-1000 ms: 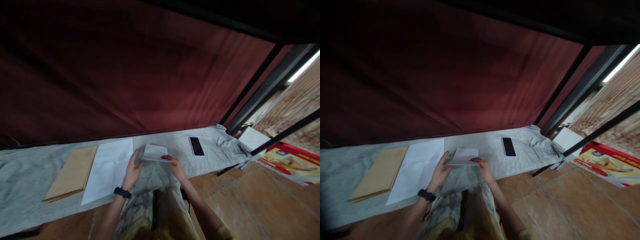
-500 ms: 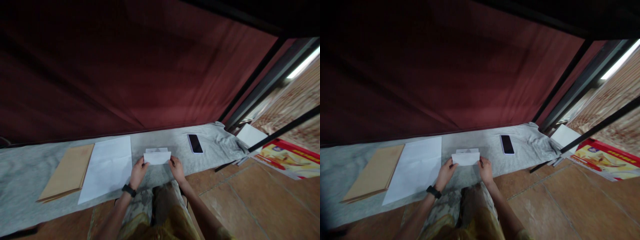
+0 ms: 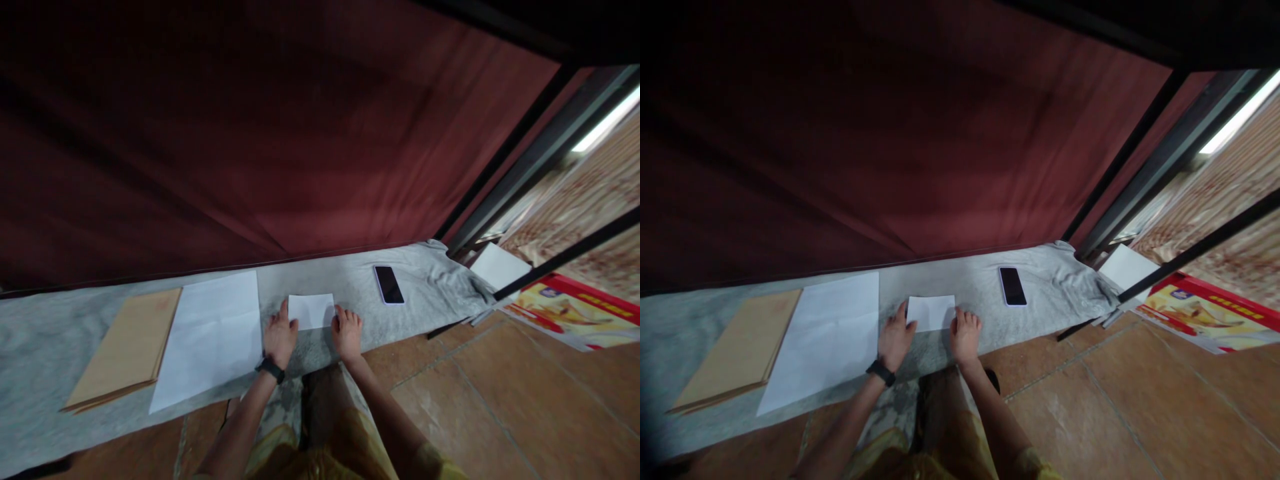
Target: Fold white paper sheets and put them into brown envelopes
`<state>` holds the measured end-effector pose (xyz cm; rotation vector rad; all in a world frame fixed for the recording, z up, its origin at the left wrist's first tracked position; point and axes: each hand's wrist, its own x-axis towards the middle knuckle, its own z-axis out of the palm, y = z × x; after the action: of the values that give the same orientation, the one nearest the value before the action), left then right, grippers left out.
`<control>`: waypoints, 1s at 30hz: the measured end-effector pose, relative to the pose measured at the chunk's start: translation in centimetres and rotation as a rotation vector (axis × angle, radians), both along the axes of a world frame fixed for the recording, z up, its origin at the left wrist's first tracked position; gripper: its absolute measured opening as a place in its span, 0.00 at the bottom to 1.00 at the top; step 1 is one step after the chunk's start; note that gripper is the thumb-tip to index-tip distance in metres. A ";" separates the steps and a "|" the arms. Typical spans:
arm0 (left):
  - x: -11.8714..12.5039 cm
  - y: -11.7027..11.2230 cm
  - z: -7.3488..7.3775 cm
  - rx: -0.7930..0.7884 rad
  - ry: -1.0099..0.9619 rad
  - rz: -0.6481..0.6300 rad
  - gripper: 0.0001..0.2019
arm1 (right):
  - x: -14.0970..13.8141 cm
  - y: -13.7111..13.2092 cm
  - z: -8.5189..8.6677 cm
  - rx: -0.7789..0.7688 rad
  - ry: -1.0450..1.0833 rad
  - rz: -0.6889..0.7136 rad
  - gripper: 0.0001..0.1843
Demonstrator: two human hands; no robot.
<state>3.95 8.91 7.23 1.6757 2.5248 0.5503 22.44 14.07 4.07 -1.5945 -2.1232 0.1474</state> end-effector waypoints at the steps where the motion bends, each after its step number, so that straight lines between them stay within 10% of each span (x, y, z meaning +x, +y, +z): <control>1: 0.0 0.0 0.1 -0.004 0.019 -0.001 0.27 | 0.0 0.0 0.0 -0.002 -0.010 0.006 0.19; 6: 0.2 0.1 0.2 0.032 0.094 -0.014 0.24 | 0.0 -0.1 0.2 -0.008 -0.025 0.010 0.17; 14: 2.9 -0.3 -2.4 0.125 0.107 -0.418 0.23 | -0.2 -0.3 1.6 -0.033 -0.059 0.007 0.17; 20: 3.1 -0.7 -3.1 0.013 0.162 -0.448 0.26 | -2.8 0.0 3.4 0.011 -0.036 0.202 0.19; 24: 3.0 -1.1 -3.4 0.011 0.139 -0.453 0.29 | -4.3 0.0 2.1 -0.007 0.026 0.404 0.22; 30: 2.8 -2.5 -3.8 0.104 0.082 -0.302 0.29 | -2.7 0.2 0.1 0.011 -0.065 0.330 0.25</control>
<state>6.74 6.41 3.43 2.1058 2.2632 0.6046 19.70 14.24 4.18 -1.2463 -2.4206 0.1935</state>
